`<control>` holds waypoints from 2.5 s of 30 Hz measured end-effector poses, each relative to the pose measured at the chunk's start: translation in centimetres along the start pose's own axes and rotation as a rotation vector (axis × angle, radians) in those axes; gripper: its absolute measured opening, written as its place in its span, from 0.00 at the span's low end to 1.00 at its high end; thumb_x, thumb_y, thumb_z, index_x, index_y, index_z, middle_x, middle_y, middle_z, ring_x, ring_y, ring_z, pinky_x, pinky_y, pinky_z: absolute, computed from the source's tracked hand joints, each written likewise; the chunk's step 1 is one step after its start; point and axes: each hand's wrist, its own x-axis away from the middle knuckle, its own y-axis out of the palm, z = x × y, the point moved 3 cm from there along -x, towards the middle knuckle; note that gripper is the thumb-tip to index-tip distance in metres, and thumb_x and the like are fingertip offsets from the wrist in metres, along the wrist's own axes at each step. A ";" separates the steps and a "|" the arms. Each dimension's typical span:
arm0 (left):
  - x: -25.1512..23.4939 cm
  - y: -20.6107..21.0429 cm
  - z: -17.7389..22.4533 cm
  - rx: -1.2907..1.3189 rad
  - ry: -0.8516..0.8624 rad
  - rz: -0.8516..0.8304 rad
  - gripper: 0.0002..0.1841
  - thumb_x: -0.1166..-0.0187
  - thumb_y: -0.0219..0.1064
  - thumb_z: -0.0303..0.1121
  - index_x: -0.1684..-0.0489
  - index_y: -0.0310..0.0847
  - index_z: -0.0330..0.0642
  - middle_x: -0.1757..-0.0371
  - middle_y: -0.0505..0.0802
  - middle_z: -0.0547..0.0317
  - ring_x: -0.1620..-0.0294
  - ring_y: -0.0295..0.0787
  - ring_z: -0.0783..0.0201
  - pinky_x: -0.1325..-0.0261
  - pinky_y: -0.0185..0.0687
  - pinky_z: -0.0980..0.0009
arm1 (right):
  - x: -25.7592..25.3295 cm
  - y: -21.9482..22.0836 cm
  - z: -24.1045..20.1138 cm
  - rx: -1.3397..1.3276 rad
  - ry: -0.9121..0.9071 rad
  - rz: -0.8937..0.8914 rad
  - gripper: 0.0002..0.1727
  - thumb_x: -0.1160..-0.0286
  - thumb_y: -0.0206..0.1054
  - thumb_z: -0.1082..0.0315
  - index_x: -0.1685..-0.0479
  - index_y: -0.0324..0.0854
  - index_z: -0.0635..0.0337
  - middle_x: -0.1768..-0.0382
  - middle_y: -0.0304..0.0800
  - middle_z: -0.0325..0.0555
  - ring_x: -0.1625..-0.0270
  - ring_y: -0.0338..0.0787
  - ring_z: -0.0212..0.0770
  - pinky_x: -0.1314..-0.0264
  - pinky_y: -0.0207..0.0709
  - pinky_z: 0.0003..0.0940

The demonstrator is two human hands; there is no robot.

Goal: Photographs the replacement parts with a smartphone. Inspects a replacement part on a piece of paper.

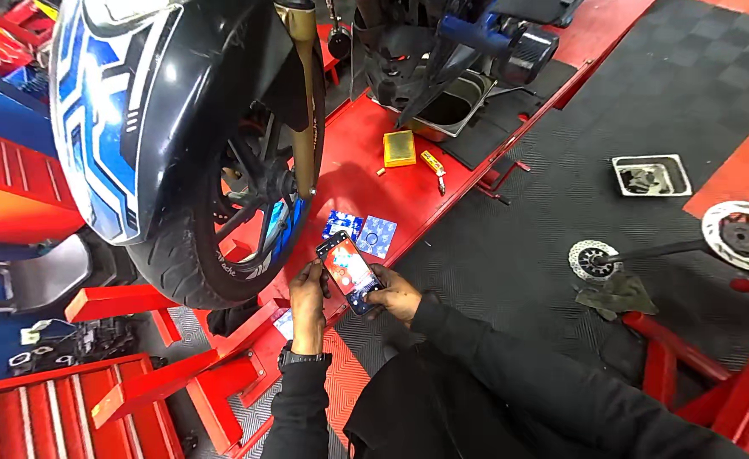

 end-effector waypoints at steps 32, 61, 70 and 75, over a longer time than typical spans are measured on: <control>-0.5 0.7 -0.4 0.086 -0.036 0.039 0.16 0.10 0.60 0.42 0.63 0.86 0.41 0.78 0.83 0.63 0.85 0.73 0.71 0.81 0.72 0.76 | 0.7 -0.4 -0.4 0.006 0.018 -0.006 0.31 0.30 0.66 0.83 0.23 0.69 0.59 0.47 0.90 0.60 0.60 0.95 0.55 0.66 0.92 0.48; -0.2 1.1 -0.4 0.082 -0.024 0.039 0.16 0.10 0.59 0.42 0.62 0.87 0.41 0.78 0.83 0.63 0.85 0.73 0.71 0.82 0.72 0.76 | 0.7 -1.0 -0.2 0.019 0.016 -0.019 0.30 0.30 0.67 0.82 0.25 0.69 0.60 0.46 0.90 0.60 0.60 0.95 0.55 0.66 0.92 0.48; -0.4 1.3 -0.3 0.088 -0.028 0.055 0.16 0.11 0.61 0.42 0.64 0.87 0.41 0.78 0.83 0.61 0.85 0.73 0.70 0.82 0.72 0.76 | 1.0 -1.1 -0.8 -0.006 0.004 -0.018 0.32 0.35 0.69 0.82 0.26 0.71 0.61 0.45 0.90 0.61 0.59 0.95 0.57 0.65 0.92 0.50; -0.5 1.4 -0.4 0.079 -0.027 0.055 0.16 0.11 0.61 0.42 0.65 0.87 0.41 0.77 0.84 0.61 0.85 0.73 0.70 0.81 0.72 0.75 | 0.8 -1.3 -0.7 -0.017 0.006 -0.020 0.32 0.35 0.70 0.81 0.26 0.70 0.61 0.46 0.90 0.62 0.59 0.95 0.58 0.65 0.92 0.51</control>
